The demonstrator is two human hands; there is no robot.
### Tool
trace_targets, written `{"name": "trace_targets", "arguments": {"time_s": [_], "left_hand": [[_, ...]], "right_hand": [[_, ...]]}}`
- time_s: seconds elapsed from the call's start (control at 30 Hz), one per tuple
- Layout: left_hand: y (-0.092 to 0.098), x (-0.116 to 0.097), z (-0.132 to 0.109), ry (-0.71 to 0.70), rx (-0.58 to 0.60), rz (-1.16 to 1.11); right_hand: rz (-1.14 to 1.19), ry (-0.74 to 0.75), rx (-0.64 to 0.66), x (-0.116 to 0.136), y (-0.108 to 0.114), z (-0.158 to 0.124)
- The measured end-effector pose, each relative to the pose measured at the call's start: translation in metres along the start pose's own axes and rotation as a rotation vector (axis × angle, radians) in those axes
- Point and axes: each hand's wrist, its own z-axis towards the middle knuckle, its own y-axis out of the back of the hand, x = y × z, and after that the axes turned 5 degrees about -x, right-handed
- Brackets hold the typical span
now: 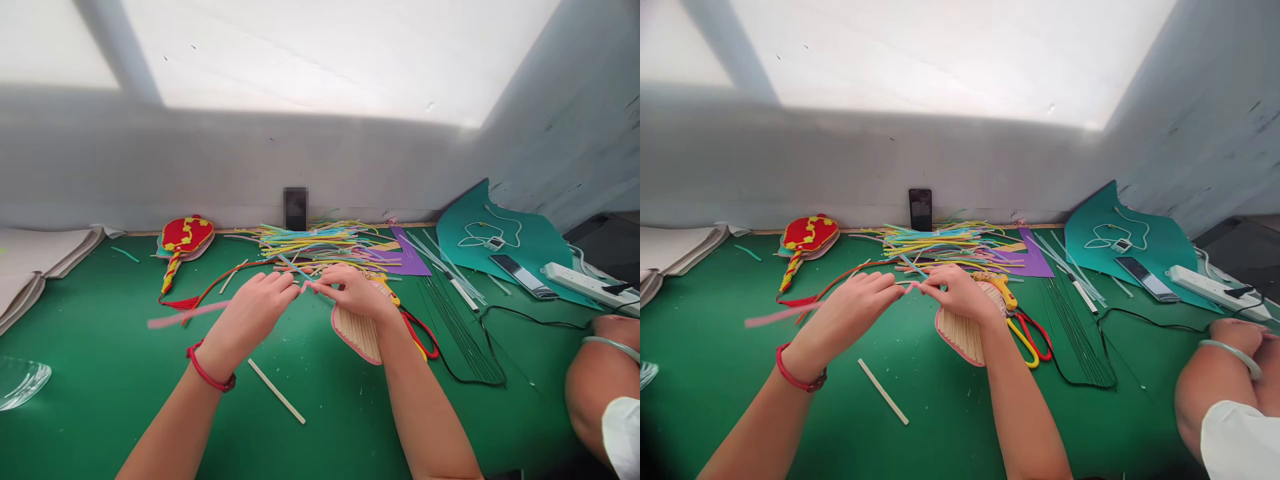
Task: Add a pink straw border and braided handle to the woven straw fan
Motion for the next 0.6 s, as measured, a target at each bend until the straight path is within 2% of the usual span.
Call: {"name": "trace_targets", "arguments": {"time_s": [0.13, 0.27, 0.5, 0.6], "left_hand": [[0.006, 0.003, 0.001, -0.028, -0.07, 0.071], [0.003, 0.009, 0.001, -0.033, -0.141, -0.036], [-0.018, 0.028, 0.0, 0.033, -0.15, -0.457], [-0.032, 0.034, 0.003, 0.066, -0.171, -0.667]], "right_hand": [[-0.014, 0.04, 0.073, 0.003, -0.004, 0.0], [0.022, 0.096, 0.106, 0.004, -0.009, 0.001], [0.191, 0.209, 0.18, 0.013, -0.012, 0.002], [0.267, 0.206, 0.128, 0.016, -0.006, 0.001]]}}
